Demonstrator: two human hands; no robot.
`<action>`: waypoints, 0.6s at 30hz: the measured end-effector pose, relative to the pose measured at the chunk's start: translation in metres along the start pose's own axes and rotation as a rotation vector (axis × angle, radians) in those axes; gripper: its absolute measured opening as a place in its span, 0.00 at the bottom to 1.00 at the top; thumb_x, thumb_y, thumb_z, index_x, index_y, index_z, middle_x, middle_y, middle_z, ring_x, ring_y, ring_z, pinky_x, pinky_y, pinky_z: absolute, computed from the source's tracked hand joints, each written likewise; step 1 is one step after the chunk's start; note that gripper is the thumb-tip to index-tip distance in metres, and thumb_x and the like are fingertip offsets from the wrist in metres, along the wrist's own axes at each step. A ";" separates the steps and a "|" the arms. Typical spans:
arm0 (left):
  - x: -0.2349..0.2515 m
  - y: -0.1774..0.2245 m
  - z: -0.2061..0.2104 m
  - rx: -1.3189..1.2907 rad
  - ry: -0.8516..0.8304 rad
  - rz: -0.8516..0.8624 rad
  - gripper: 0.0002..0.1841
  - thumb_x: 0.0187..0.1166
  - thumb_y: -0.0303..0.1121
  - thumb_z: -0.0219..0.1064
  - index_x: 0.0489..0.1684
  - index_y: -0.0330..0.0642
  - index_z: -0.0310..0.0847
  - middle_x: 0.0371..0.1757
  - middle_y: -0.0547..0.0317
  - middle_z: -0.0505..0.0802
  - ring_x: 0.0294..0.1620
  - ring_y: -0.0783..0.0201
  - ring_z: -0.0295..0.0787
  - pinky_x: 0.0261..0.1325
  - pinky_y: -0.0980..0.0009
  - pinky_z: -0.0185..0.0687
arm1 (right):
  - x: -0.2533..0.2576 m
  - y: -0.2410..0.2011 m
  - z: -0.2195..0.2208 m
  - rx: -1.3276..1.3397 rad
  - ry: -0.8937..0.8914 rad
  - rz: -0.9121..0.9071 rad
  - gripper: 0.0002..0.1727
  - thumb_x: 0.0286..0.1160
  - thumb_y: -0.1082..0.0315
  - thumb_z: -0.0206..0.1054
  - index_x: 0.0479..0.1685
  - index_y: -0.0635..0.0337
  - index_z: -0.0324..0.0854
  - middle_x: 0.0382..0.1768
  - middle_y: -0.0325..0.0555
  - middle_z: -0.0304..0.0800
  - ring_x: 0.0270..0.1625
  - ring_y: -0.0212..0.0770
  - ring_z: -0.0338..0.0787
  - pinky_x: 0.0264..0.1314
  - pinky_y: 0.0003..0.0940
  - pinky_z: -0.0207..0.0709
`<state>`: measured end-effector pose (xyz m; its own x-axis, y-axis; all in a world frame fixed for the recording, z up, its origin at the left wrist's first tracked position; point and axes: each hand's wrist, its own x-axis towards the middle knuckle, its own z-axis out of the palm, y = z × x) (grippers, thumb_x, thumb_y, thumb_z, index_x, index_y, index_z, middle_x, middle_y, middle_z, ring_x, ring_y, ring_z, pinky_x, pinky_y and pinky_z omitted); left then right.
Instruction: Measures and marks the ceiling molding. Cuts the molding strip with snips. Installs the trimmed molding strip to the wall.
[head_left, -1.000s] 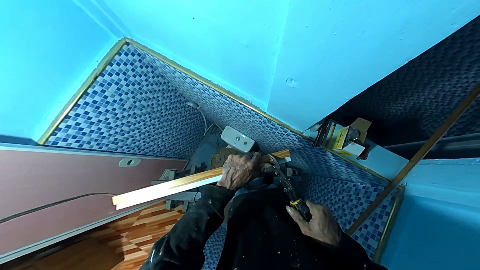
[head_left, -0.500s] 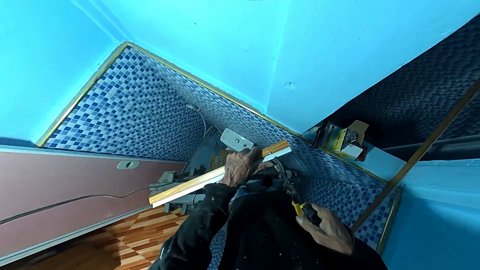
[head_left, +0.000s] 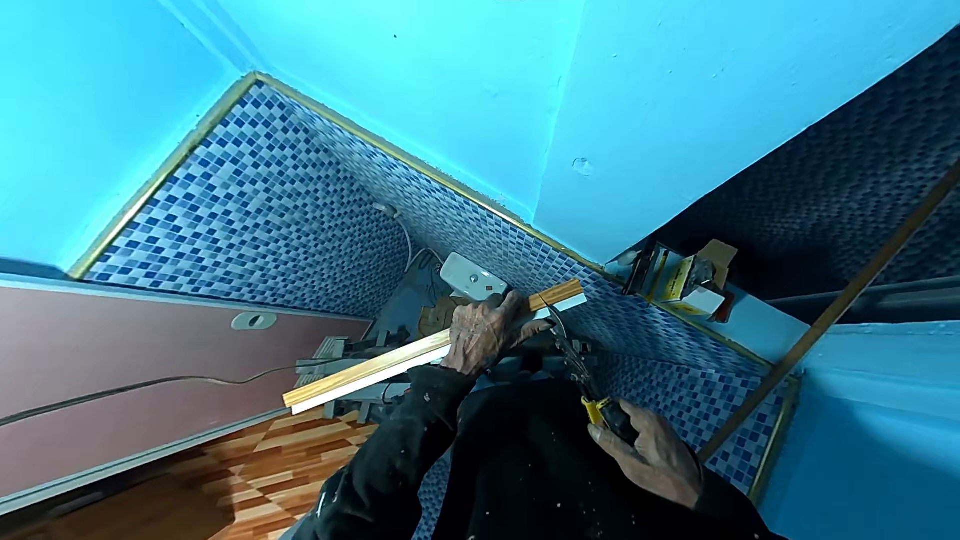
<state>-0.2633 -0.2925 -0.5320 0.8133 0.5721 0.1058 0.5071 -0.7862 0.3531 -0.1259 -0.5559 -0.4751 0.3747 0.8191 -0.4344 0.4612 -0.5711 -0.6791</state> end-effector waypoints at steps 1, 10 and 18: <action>-0.001 0.000 0.000 0.005 0.006 0.003 0.39 0.72 0.76 0.57 0.46 0.45 0.90 0.28 0.51 0.90 0.24 0.49 0.89 0.23 0.51 0.79 | 0.000 0.000 0.001 -0.011 0.008 -0.006 0.25 0.70 0.46 0.66 0.45 0.64 0.86 0.28 0.47 0.88 0.30 0.38 0.88 0.35 0.39 0.82; -0.005 0.001 -0.004 0.039 -0.001 0.004 0.39 0.72 0.76 0.55 0.41 0.44 0.89 0.25 0.51 0.89 0.23 0.49 0.88 0.22 0.52 0.77 | -0.004 -0.003 0.014 -0.071 0.081 -0.073 0.25 0.72 0.49 0.66 0.43 0.69 0.85 0.27 0.52 0.88 0.29 0.44 0.90 0.33 0.42 0.83; -0.011 0.003 -0.006 -0.009 -0.011 0.040 0.38 0.74 0.74 0.56 0.43 0.46 0.90 0.24 0.53 0.89 0.23 0.49 0.89 0.24 0.51 0.79 | -0.001 -0.002 0.020 -0.001 0.094 -0.097 0.27 0.74 0.45 0.65 0.44 0.66 0.85 0.26 0.47 0.87 0.29 0.37 0.88 0.32 0.36 0.82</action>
<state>-0.2730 -0.2996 -0.5267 0.8360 0.5378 0.1094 0.4718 -0.8061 0.3572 -0.1431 -0.5550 -0.4850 0.4020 0.8620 -0.3087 0.4999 -0.4891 -0.7147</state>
